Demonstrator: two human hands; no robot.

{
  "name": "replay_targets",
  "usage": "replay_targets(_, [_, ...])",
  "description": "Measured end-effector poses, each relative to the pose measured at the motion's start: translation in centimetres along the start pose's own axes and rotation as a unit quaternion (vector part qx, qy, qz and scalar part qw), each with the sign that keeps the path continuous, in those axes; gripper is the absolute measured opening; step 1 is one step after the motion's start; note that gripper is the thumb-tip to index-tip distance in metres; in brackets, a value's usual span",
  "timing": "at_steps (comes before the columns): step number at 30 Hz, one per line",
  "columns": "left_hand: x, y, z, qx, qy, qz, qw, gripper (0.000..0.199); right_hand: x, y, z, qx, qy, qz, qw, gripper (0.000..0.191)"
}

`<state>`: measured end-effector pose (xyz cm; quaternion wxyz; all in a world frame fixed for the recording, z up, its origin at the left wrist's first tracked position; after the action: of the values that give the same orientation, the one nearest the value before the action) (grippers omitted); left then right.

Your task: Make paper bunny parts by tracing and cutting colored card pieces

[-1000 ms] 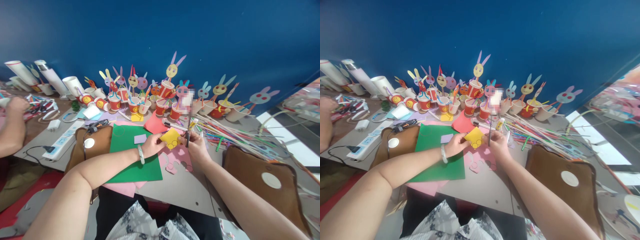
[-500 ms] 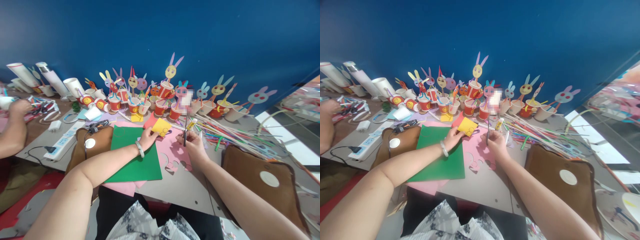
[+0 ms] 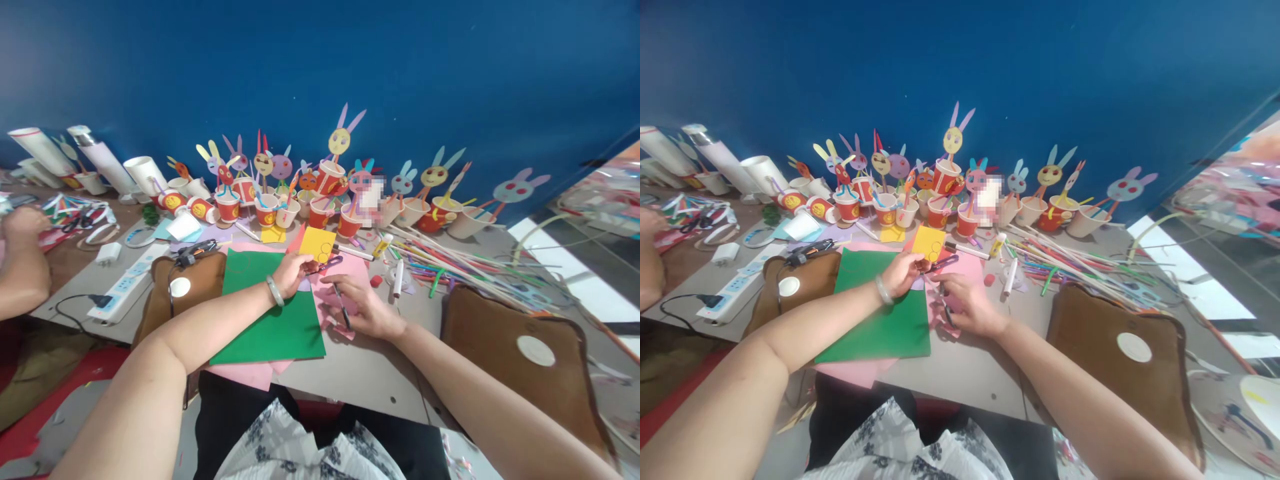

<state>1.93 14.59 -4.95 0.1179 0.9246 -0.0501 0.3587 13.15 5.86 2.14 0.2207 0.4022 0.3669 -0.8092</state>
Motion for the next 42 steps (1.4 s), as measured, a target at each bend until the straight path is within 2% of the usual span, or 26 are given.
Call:
replay_targets(3, [-0.4, -0.3, 0.1, -0.016, 0.012, -0.007, 1.000, 0.015, 1.7, 0.0, 1.6, -0.060, 0.035, 0.039, 0.997, 0.047])
replay_targets(7, [-0.8, -0.5, 0.4, -0.040, 0.025, -0.015, 0.999, 0.012, 4.0, 0.4, 1.8, -0.090, 0.074, 0.075, 0.990, 0.072])
replay_targets(11, [-0.7, -0.5, 0.4, -0.049, 0.037, -0.016, 0.998, 0.008, 5.0, 0.6, 1.6, -0.094, 0.109, 0.096, 0.985, 0.076])
replay_targets(16, [-0.2, -0.3, -0.1, -0.031, 0.050, -0.008, 0.998, 0.006, 3.4, 0.4, 1.7, -0.080, 0.156, 0.109, 0.978, 0.052])
replay_targets(19, [-0.1, -0.2, -0.3, -0.024, 0.049, -0.005, 0.998, 0.009, 1.8, 0.4, 1.0, -0.058, 0.158, 0.124, 0.978, 0.034])
replay_targets(21, [-0.1, -0.1, -0.2, -0.023, 0.051, -0.004, 0.998, 0.010, 0.9, 0.5, 0.3, -0.041, 0.158, 0.129, 0.978, 0.029])
replay_targets(24, [-0.1, -0.1, 0.1, -0.037, 0.071, -0.001, 0.997, 0.009, 0.1, 0.5, -0.6, -0.028, 0.154, 0.136, 0.978, 0.026])
replay_targets(27, [0.2, 0.1, 1.0, -0.082, 0.094, 0.014, 0.992, 0.006, -0.4, 0.4, -1.2, -0.023, 0.134, 0.130, 0.982, 0.021])
replay_targets(31, [0.4, 0.4, 1.9, -0.126, 0.107, 0.025, 0.986, 0.007, -3.0, 0.3, -2.7, 0.011, 0.120, 0.063, 0.991, 0.017])
replay_targets(34, [0.3, 0.6, 1.9, -0.134, 0.117, 0.019, 0.984, 0.012, -5.4, 0.7, -4.7, 0.056, 0.150, 0.022, 0.987, 0.021])
replay_targets(37, [0.6, 0.7, 2.0, -0.146, 0.129, 0.024, 0.980, 0.021, -6.2, 1.3, -6.8, 0.102, 0.179, 0.042, 0.978, 0.028])
replay_targets(42, [0.8, 0.8, 2.1, -0.163, 0.121, 0.027, 0.979, 0.028, -4.8, 2.2, -9.4, 0.172, 0.232, 0.118, 0.950, 0.029])
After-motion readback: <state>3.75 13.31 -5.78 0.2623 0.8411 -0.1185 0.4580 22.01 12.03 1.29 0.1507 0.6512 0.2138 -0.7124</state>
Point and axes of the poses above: each hand's wrist, its own y-axis away from the middle knuckle, its own x-axis out of the palm, z = x × y, the point moved 10 cm from there along -y, towards the middle knuckle, and after that the axes turned 14 degrees about y, right-handed, at the moved point
